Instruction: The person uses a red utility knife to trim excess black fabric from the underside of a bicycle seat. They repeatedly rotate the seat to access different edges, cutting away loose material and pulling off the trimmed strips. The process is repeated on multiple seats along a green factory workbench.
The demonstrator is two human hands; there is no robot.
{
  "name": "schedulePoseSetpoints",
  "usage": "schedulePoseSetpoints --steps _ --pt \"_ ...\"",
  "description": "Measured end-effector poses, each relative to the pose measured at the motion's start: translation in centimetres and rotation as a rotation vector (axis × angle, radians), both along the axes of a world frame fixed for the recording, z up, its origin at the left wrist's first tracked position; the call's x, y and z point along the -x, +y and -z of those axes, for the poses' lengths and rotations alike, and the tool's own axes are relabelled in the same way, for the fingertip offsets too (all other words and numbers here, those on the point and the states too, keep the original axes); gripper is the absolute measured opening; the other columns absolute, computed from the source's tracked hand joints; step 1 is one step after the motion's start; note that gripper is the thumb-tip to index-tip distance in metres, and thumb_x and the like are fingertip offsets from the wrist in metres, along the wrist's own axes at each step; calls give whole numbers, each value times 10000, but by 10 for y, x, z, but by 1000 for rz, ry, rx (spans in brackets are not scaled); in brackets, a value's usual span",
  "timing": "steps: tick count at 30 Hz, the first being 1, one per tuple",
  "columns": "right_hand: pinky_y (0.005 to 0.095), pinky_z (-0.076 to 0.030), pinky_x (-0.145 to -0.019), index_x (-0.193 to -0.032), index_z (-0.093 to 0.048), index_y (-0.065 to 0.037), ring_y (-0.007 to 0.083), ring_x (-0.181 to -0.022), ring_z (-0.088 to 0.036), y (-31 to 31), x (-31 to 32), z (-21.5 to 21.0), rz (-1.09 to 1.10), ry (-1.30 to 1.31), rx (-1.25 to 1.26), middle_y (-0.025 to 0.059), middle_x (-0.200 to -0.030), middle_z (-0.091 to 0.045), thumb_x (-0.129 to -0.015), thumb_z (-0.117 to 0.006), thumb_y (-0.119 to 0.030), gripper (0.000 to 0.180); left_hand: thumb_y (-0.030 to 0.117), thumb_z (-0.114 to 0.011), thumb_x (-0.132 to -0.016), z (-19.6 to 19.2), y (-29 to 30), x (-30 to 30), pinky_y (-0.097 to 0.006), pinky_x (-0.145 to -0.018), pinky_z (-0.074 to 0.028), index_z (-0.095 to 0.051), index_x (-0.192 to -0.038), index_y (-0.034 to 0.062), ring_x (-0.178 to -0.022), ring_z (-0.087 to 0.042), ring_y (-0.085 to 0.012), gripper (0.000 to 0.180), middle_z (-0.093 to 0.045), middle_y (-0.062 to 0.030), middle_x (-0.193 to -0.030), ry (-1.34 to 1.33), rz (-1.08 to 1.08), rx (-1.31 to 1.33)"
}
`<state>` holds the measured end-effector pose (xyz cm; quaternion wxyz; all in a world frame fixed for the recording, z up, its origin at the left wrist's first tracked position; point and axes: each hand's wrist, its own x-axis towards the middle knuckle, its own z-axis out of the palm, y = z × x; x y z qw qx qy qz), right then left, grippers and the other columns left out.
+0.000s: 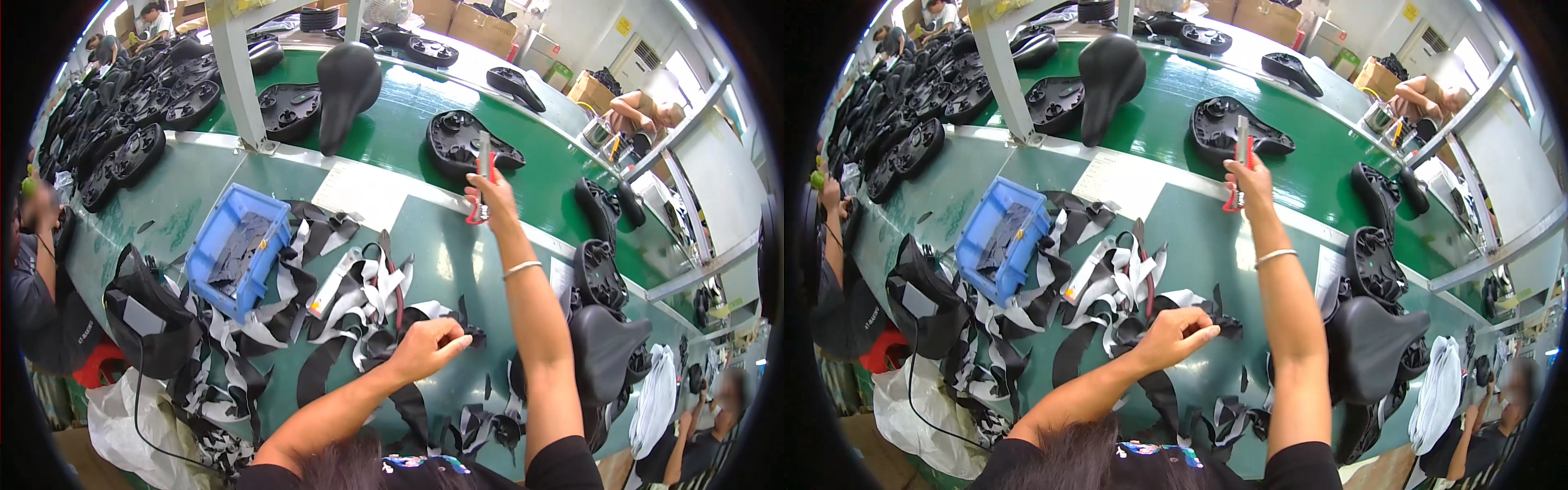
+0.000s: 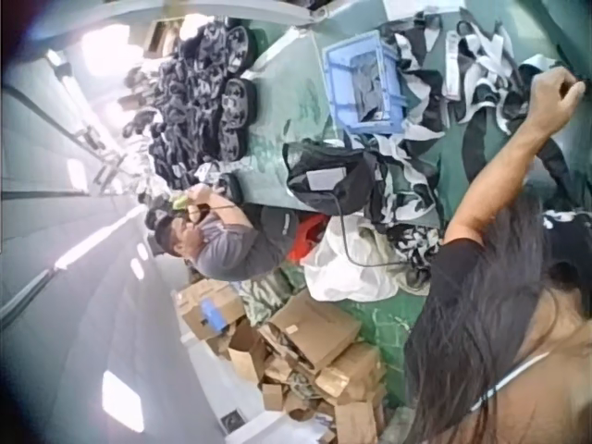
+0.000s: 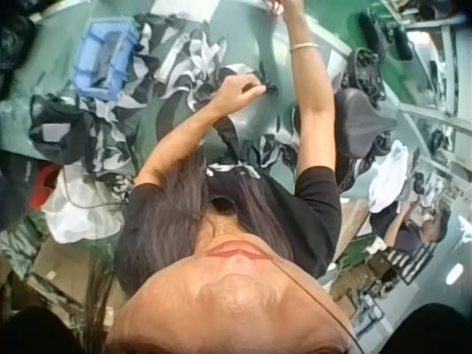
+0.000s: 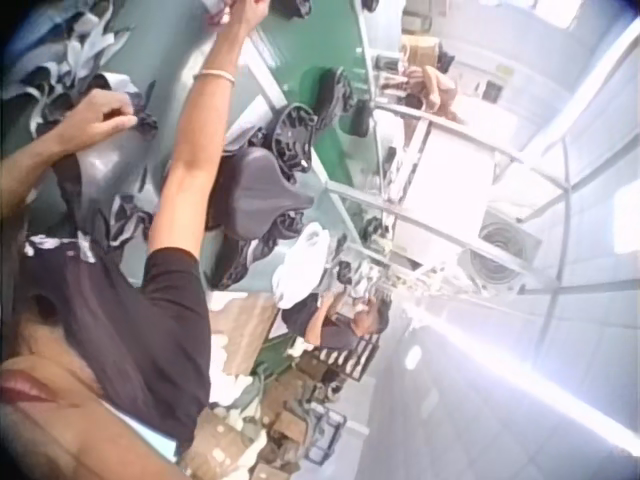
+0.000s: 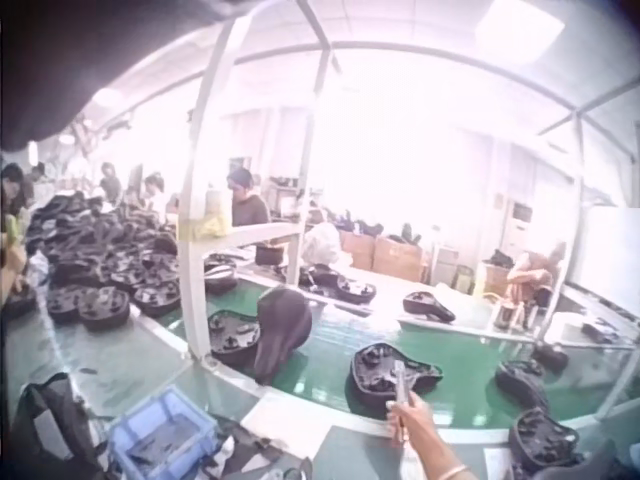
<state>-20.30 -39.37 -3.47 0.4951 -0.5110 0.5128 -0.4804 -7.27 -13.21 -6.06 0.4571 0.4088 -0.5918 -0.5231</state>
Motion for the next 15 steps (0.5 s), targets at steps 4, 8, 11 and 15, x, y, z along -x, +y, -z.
schedulePoseSetpoints --steps 4,8,11,15 --pt "265 -487 -523 -1052 -588 -72 114 -592 -586 -19 -24 32 183 65 79 18 -776 -585 -778 -694 -151 305 217 -623 -906 -1 -5 -3 -257 -514 -373 -617 -807 -17 -564 -449 -72 254 -545 -15 -640 -36 11 36" --pt "270 -497 -535 -1017 -582 -73 137 -582 -605 30 -13 -4 66 -62 17 20 -788 -586 -801 -691 -182 265 283 -488 -981 12 -7 -6 -252 -561 -447 -608 -836 0 -612 -536 -95 340 -580 -30 -716 167 47 -124" --pt "265 -486 -556 -1059 -573 -69 150 -674 -635 124 16 -56 -83 -30 -41 24 -884 -568 -853 -655 -223 270 424 -318 -1016 21 -14 -15 -258 -633 -494 -547 -1032 46 -714 -618 -151 443 -637 -83 -913 618 44 -344" --pt "234 -477 -565 -1042 -578 -13 109 -674 -608 263 78 -73 -207 86 -116 18 -822 -588 -840 -658 -157 262 475 -347 -989 -16 -13 -21 -430 -882 -528 -446 -1306 36 -1092 -597 -283 550 -599 -136 -1194 1041 1 -545"
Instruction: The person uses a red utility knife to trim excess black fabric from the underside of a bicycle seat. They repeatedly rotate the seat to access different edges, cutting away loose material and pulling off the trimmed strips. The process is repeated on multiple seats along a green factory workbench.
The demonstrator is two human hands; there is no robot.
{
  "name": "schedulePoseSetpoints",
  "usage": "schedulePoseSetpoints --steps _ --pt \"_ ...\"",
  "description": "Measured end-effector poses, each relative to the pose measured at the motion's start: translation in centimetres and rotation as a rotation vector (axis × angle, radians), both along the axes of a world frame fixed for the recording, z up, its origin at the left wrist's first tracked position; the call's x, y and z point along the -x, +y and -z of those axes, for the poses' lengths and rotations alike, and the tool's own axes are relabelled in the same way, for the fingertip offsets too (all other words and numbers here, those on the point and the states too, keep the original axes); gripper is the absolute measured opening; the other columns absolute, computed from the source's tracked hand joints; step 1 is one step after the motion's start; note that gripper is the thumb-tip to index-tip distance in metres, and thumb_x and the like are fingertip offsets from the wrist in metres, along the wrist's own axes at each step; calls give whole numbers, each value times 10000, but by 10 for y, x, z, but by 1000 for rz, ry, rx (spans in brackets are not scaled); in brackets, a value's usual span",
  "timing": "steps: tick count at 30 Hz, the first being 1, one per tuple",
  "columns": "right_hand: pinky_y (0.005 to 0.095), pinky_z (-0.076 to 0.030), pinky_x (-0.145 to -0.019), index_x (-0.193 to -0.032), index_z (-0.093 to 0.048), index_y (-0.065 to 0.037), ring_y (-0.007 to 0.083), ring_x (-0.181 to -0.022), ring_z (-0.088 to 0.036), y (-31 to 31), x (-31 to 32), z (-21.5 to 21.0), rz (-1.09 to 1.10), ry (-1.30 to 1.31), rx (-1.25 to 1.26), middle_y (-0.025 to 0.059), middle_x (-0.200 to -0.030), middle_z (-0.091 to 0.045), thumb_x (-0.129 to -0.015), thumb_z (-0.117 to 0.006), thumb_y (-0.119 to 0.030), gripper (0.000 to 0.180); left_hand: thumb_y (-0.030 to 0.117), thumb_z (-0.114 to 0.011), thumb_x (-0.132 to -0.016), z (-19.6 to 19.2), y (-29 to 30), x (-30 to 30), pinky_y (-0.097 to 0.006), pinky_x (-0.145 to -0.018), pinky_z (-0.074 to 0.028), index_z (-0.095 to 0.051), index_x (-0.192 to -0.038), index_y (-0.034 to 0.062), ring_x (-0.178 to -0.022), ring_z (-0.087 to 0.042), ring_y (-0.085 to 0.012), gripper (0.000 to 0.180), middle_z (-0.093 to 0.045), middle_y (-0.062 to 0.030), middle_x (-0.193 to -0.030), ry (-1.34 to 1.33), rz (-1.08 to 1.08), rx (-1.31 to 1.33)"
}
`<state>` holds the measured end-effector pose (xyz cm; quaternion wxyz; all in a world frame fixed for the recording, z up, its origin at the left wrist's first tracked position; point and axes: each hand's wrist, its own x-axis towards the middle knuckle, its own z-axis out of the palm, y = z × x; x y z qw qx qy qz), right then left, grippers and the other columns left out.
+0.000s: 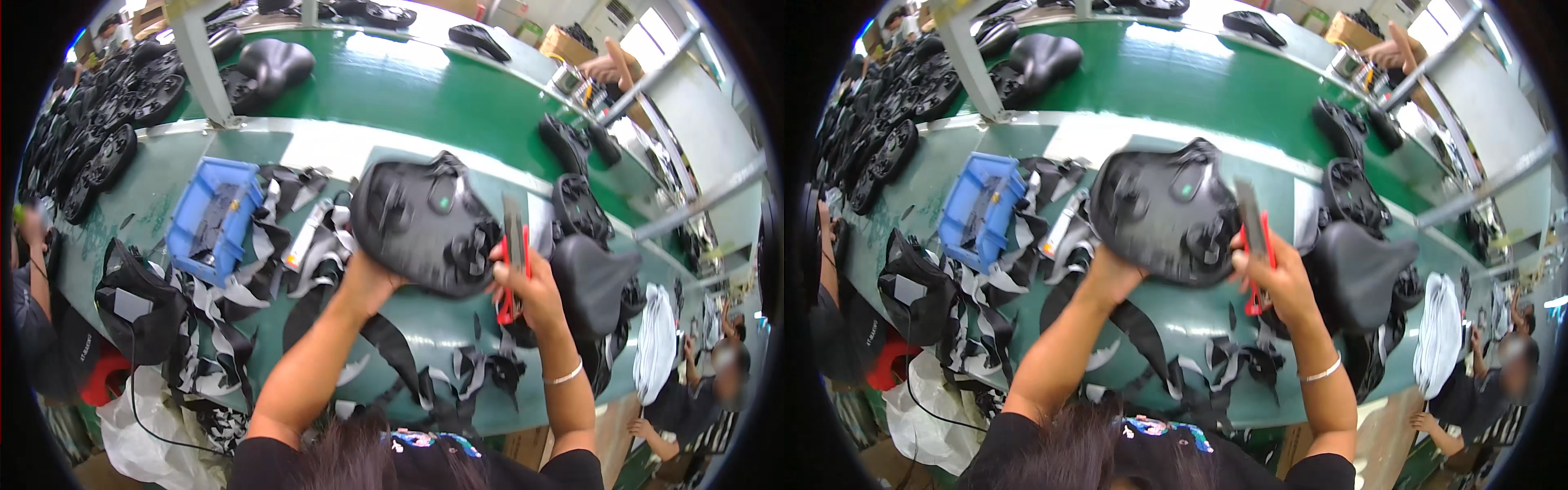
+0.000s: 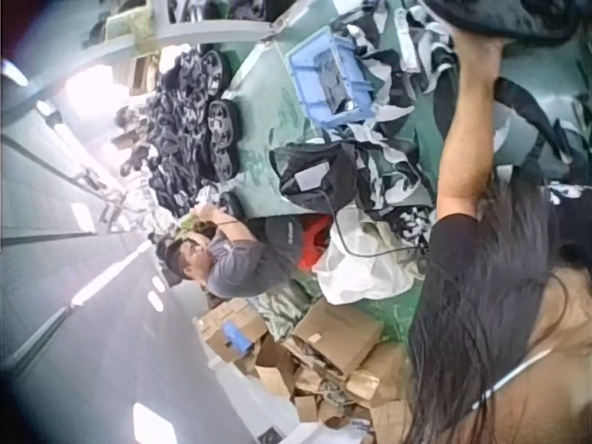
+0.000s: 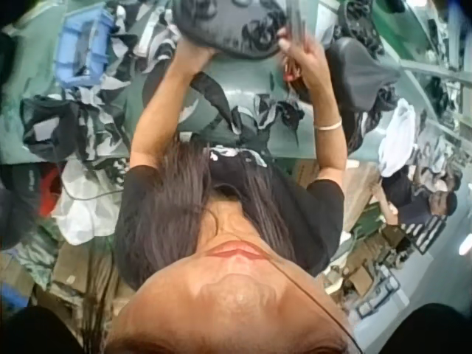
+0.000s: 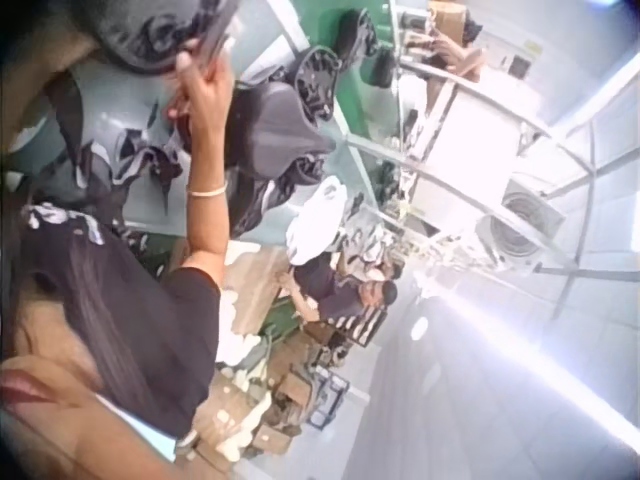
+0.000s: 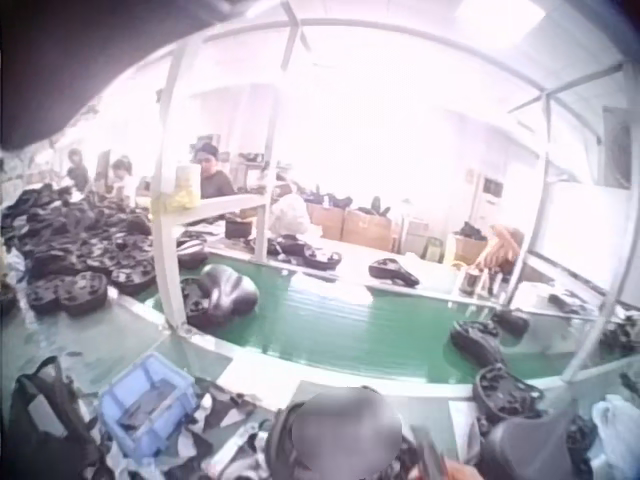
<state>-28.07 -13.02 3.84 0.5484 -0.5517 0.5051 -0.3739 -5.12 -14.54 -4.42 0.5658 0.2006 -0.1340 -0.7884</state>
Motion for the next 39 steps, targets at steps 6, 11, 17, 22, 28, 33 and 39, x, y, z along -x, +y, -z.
schedulePoseSetpoints --steps 6,11,17,22,28,33,39 --pt "215 -441 -516 -1199 -556 -36 47 -626 -525 118 30 44 -7 116 -76 -11 -788 -577 -815 -723 -125 428 363 -668 -845 -26 28 -13 -305 -826 -520 -447 -1246 -41 -933 -618 -164 611 -590 -139 -1108 -666 327 190" --pt "279 -484 -514 -1327 -466 -80 132 -622 -596 141 46 33 8 368 266 70 -884 -629 -874 -617 -72 478 305 -664 -833 -35 41 -18 -250 -679 -517 -531 -1176 1 -789 -611 -114 478 -610 -71 -969 -750 343 128" --pt "319 -468 -558 -1300 -537 -142 189 -632 -558 98 45 10 -408 912 956 41 -788 -539 -773 -595 -39 540 257 -634 -831 -65 33 -11 -239 -651 -515 -536 -1163 -2 -730 -604 -104 432 -614 -63 -920 -1036 379 211" --pt "409 -456 -464 -1388 -419 -174 285 -543 -554 139 52 36 -422 1126 678 108 -751 -513 -806 -572 -58 613 292 -648 -786 -70 42 -11 -250 -644 -488 -560 -1073 -24 -714 -578 -108 436 -605 -63 -879 -1193 270 175" --pt "472 -458 -515 -1442 -304 -90 385 -568 -571 219 4 56 -96 833 385 179 -716 -541 -838 -593 -31 672 300 -667 -735 -34 83 -28 -289 -690 -491 -592 -1027 -52 -737 -594 -149 464 -629 -101 -866 -1127 -29 28" --pt "371 -543 -767 -1344 -409 -55 347 -913 -671 211 23 43 -73 612 391 262 -1166 -590 -889 -578 -38 486 279 -663 -750 -40 114 -33 -285 -760 -478 -529 -1150 -46 -848 -573 -153 533 -600 -101 -978 -984 -90 -22" --pt "291 -522 -746 -1357 -396 -48 215 -907 -654 121 -40 36 5 477 612 174 -1177 -598 -808 -661 -13 610 267 -689 -780 -42 133 -29 -291 -830 -459 -491 -1194 -54 -914 -566 -157 560 -595 -110 -1030 -985 -249 55"
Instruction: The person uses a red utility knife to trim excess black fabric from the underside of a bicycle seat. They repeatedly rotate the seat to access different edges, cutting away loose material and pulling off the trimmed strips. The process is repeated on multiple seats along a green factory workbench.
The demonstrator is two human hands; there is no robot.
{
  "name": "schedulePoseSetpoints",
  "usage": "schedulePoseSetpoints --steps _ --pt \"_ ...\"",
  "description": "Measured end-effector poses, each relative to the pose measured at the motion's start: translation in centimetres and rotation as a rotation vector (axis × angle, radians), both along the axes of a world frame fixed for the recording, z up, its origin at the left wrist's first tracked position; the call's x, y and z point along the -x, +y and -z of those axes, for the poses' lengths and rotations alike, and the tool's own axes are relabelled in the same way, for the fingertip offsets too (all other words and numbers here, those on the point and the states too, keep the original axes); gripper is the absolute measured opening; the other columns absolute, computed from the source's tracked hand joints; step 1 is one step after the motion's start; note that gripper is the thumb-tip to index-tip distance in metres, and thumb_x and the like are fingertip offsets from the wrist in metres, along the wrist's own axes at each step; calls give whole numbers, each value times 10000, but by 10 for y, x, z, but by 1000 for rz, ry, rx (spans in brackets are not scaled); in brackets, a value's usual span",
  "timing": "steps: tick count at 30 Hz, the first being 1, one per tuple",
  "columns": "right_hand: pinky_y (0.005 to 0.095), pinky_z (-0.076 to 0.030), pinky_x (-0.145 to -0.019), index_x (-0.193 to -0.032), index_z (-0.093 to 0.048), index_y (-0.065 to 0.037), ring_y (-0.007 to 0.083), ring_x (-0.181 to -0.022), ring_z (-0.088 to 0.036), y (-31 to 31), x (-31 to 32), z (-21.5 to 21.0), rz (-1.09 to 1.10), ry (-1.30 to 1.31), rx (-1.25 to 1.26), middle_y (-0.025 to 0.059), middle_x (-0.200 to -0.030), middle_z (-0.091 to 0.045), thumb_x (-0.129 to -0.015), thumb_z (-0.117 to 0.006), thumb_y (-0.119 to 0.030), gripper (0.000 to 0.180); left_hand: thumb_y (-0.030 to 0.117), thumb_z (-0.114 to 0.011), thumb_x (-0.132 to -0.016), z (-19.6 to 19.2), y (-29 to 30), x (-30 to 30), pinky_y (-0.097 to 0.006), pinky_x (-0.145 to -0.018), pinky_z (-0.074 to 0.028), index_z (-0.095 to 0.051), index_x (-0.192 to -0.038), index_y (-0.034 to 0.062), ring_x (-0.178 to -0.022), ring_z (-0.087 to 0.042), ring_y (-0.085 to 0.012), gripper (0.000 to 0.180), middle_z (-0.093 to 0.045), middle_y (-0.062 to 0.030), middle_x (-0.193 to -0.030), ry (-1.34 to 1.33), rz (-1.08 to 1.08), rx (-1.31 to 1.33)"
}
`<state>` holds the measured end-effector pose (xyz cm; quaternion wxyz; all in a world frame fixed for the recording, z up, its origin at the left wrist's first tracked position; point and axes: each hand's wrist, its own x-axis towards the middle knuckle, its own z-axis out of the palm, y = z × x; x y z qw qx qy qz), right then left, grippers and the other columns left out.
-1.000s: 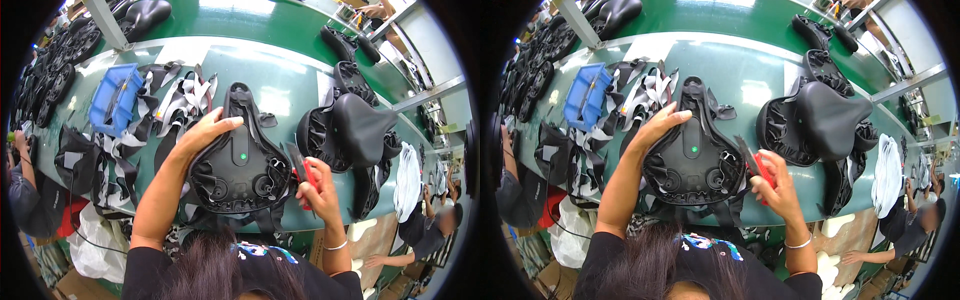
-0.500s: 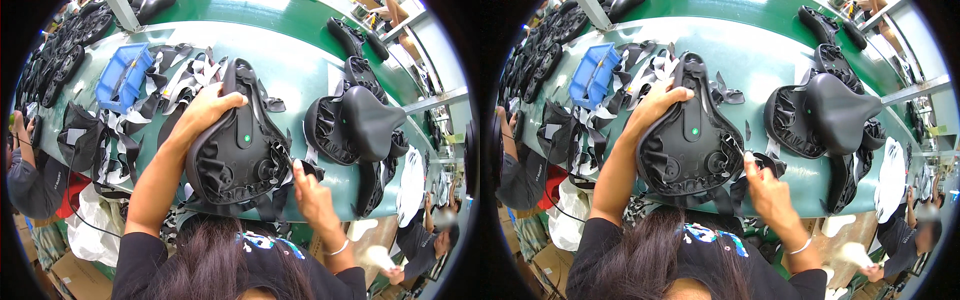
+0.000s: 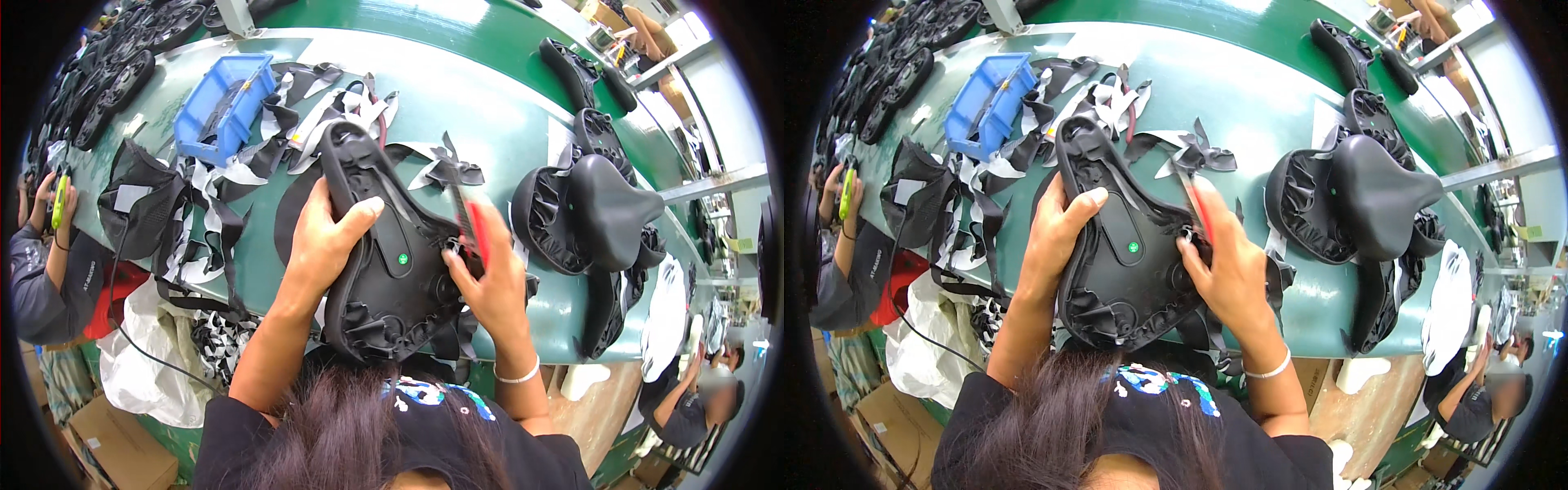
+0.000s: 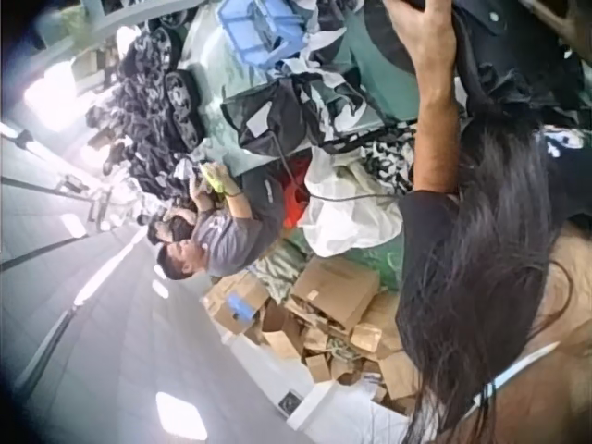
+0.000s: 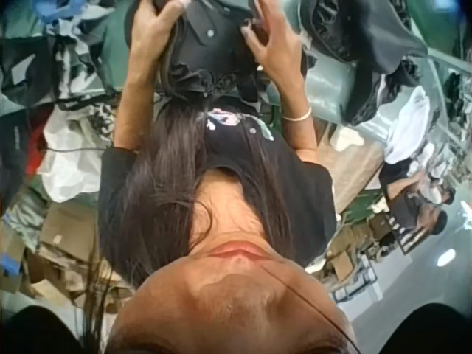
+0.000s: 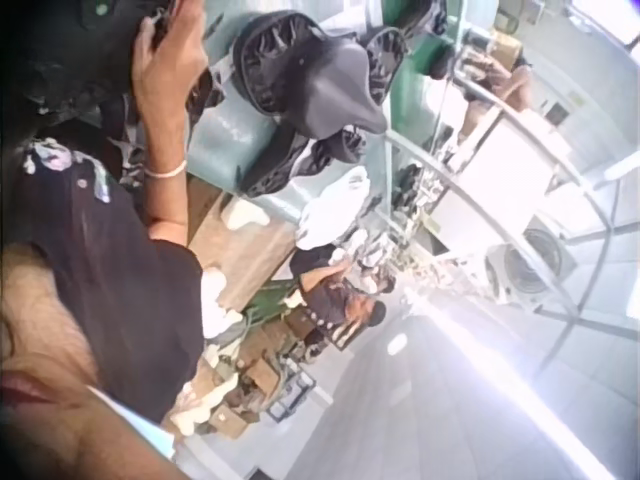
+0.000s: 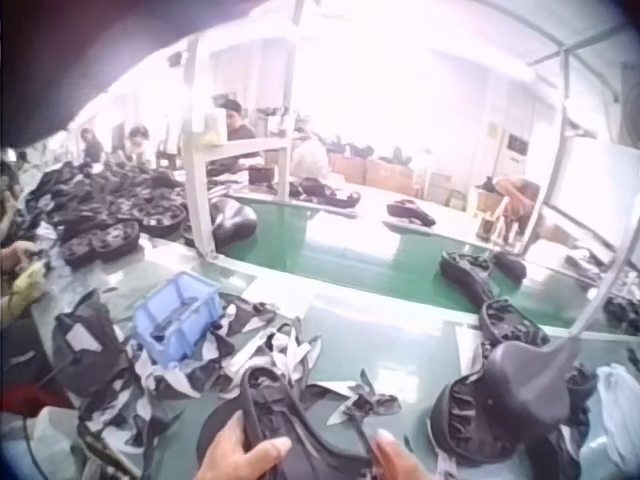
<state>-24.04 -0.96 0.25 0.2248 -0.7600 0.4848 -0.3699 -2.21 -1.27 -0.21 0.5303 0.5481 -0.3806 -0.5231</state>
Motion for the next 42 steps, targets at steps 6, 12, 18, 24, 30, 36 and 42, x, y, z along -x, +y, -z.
schedulePoseSetpoints --steps 6,12,18,24,30,36,42 --pt "222 -471 -523 -1278 -447 -13 89 -566 -537 -29 41 5 152 -1008 -475 53 -890 -576 -824 -579 -2 473 233 -730 -782 43 21 -35 -368 -907 -432 -437 -1212 -50 -1013 -551 -248 592 -569 -167 -1090 -544 -303 10" --pt "218 -467 -567 -1261 -447 5 75 -613 -538 -7 0 -16 -30 -590 -420 44 -877 -572 -809 -646 -8 494 308 -775 -667 -17 -21 36 -397 -853 -369 -558 -1061 78 -1028 -486 -283 506 -549 -118 -1070 -1138 338 659" --pt "299 -515 -595 -1346 -466 -69 163 -652 -622 -1 68 -12 -9 101 -106 101 -910 -668 -866 -601 -39 500 175 -610 -821 10 -56 41 -358 -697 -316 -600 -681 78 -696 -512 -248 171 -543 -69 -661 -845 535 632" --pt "363 -455 -497 -1357 -492 -172 242 -573 -581 -10 58 -6 -170 464 33 65 -712 -561 -827 -640 -71 559 179 -649 -842 7 -57 44 -339 -655 -356 -589 -668 57 -706 -527 -175 220 -546 -62 -661 -561 457 460" --pt "399 -439 -482 -1365 -478 -133 287 -512 -555 66 35 -6 90 451 -177 99 -662 -541 -838 -621 -65 550 188 -520 -924 -7 -62 16 -255 -620 -403 -506 -732 97 -671 -512 -141 212 -537 -25 -680 1051 227 127" --pt "402 -445 -523 -1332 -500 -143 323 -634 -607 13 26 -25 106 647 -129 117 -813 -633 -870 -575 -110 469 117 -627 -797 -13 -69 33 -355 -713 -451 -574 -970 20 -715 -536 -219 205 -579 -84 -818 -781 327 842" --pt "407 -397 -397 -1349 -460 -86 283 -430 -551 29 9 -18 139 791 -45 129 -596 -547 -854 -580 -140 512 211 -678 -783 5 -107 23 -362 -632 -447 -588 -573 36 -662 -551 -200 288 -573 -35 -573 -516 -84 474"
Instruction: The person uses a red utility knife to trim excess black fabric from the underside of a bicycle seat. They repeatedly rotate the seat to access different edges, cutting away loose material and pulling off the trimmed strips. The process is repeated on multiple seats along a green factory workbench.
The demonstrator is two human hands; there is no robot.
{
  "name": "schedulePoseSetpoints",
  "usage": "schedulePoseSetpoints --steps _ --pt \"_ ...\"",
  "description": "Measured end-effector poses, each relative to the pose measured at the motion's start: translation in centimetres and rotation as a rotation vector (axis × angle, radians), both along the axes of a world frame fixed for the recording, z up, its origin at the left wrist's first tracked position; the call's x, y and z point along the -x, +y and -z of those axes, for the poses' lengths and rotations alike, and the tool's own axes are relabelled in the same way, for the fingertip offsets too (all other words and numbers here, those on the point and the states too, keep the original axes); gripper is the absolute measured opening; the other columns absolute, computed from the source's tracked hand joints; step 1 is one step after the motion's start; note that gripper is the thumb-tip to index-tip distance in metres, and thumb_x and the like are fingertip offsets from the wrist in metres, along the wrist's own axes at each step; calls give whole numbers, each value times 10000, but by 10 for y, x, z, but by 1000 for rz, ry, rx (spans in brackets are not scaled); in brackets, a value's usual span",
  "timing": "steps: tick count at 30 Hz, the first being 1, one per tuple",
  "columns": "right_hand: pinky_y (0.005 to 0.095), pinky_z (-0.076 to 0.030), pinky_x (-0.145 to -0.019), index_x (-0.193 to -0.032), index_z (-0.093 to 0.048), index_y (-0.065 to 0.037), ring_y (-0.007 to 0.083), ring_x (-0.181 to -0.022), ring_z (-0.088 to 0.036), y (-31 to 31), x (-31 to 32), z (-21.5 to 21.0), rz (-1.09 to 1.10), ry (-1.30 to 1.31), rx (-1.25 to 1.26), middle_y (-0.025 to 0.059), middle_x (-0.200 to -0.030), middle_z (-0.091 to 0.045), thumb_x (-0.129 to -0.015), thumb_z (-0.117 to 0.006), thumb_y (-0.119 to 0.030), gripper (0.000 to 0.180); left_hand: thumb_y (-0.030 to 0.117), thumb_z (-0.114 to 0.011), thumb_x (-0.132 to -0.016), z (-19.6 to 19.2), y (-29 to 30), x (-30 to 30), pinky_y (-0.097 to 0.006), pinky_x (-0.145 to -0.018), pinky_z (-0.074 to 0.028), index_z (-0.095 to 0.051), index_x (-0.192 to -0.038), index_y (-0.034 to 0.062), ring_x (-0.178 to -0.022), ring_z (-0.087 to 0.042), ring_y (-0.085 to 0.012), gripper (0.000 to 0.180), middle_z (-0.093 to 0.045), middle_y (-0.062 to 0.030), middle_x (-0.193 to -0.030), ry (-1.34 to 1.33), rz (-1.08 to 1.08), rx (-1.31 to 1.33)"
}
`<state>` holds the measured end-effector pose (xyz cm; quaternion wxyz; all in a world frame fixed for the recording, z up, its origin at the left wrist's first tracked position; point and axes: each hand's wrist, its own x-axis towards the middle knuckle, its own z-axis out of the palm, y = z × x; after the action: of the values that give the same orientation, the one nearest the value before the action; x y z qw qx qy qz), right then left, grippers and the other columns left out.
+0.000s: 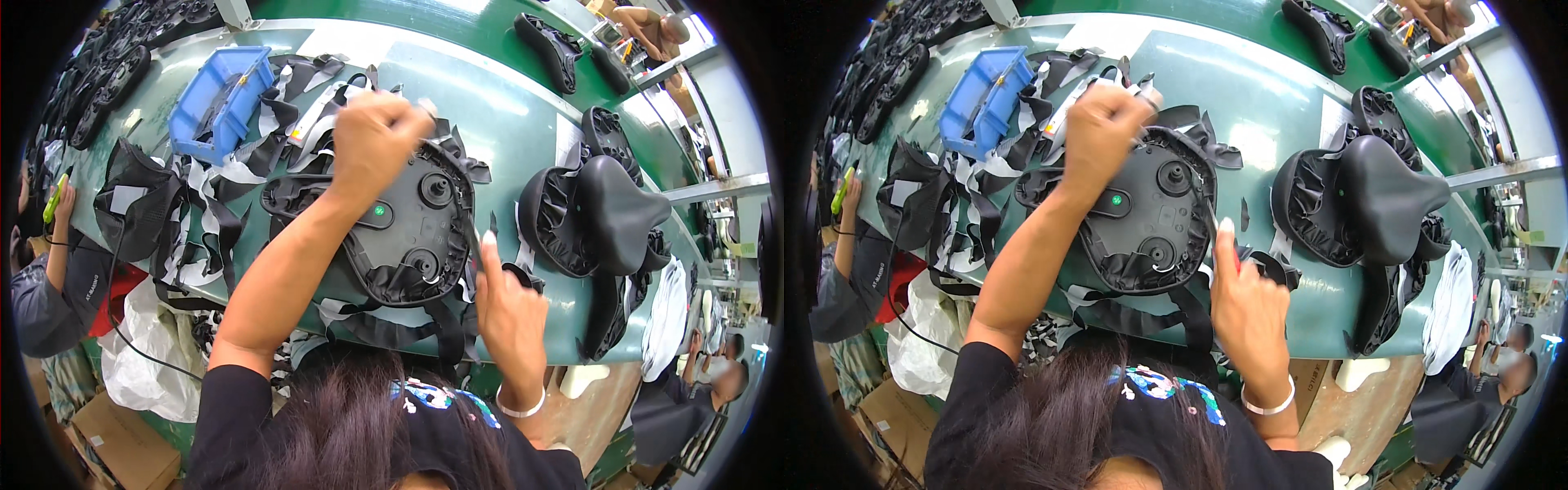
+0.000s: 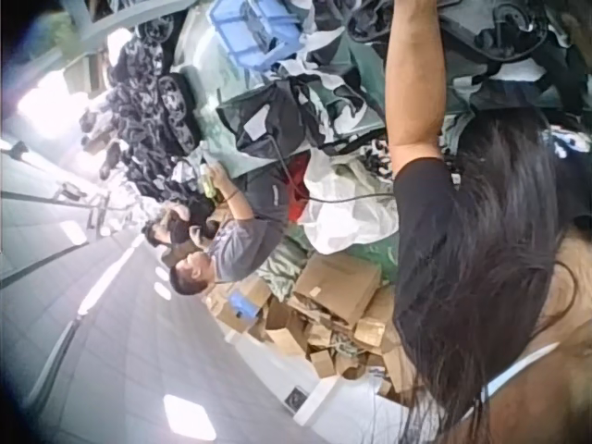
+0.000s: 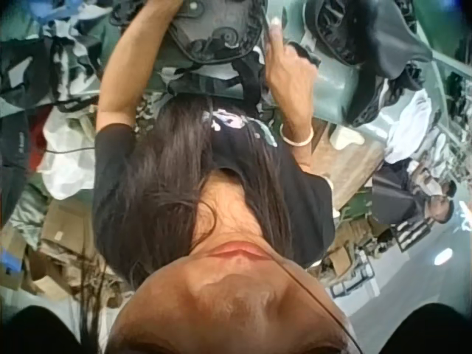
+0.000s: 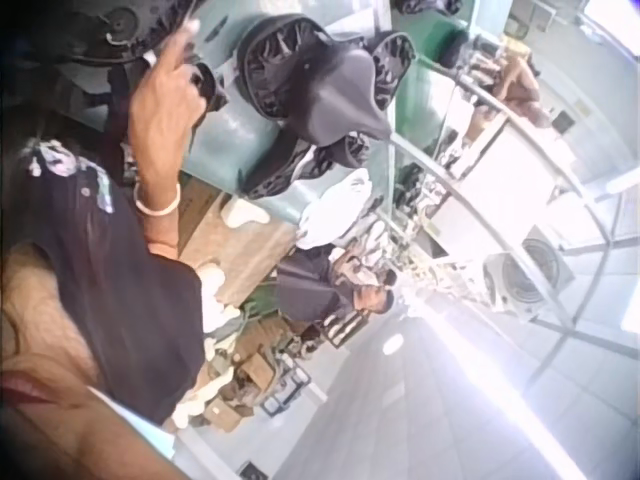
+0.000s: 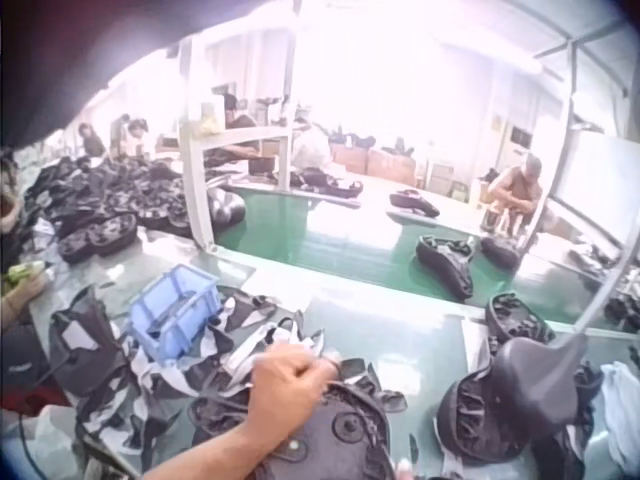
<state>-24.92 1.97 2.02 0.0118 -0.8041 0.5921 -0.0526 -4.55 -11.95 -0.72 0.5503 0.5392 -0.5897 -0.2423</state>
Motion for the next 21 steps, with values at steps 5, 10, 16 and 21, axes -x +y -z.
schedulePoseSetpoints --steps 5,10,16,21 --pt "421 -432 -428 -1323 -496 -186 290 -459 -570 -13 13 -9 -102 14 -22 97 -594 -554 -862 -591 -192 470 366 -470 -967 4 5 -27 -310 -828 -407 -705 -822 36 -888 -521 -112 430 -612 -29 -881 775 240 -376" --pt "363 -420 -552 -1232 -601 -254 243 -605 -565 -96 49 -20 -398 44 -31 62 -670 -563 -842 -614 -148 405 346 -284 -1036 8 98 -34 -373 -1021 -342 -592 -1008 -84 -1138 -512 -250 530 -622 -157 -1100 741 470 -392" --pt "350 -389 -525 -1259 -562 -269 208 -526 -510 -93 58 -30 -498 121 -75 40 -632 -513 -833 -606 -109 457 347 -232 -1041 -52 111 -101 -402 -800 -396 -315 -490 133 -562 -449 -185 597 -400 -39 -475 847 571 -12" --pt "353 -410 -517 -1313 -526 -202 211 -530 -540 -49 66 -34 -356 136 -100 41 -594 -493 -809 -610 -88 524 263 -326 -989 -75 125 -218 -321 -678 -382 -449 -602 65 -518 -376 -115 451 -347 16 -512 1127 246 292"
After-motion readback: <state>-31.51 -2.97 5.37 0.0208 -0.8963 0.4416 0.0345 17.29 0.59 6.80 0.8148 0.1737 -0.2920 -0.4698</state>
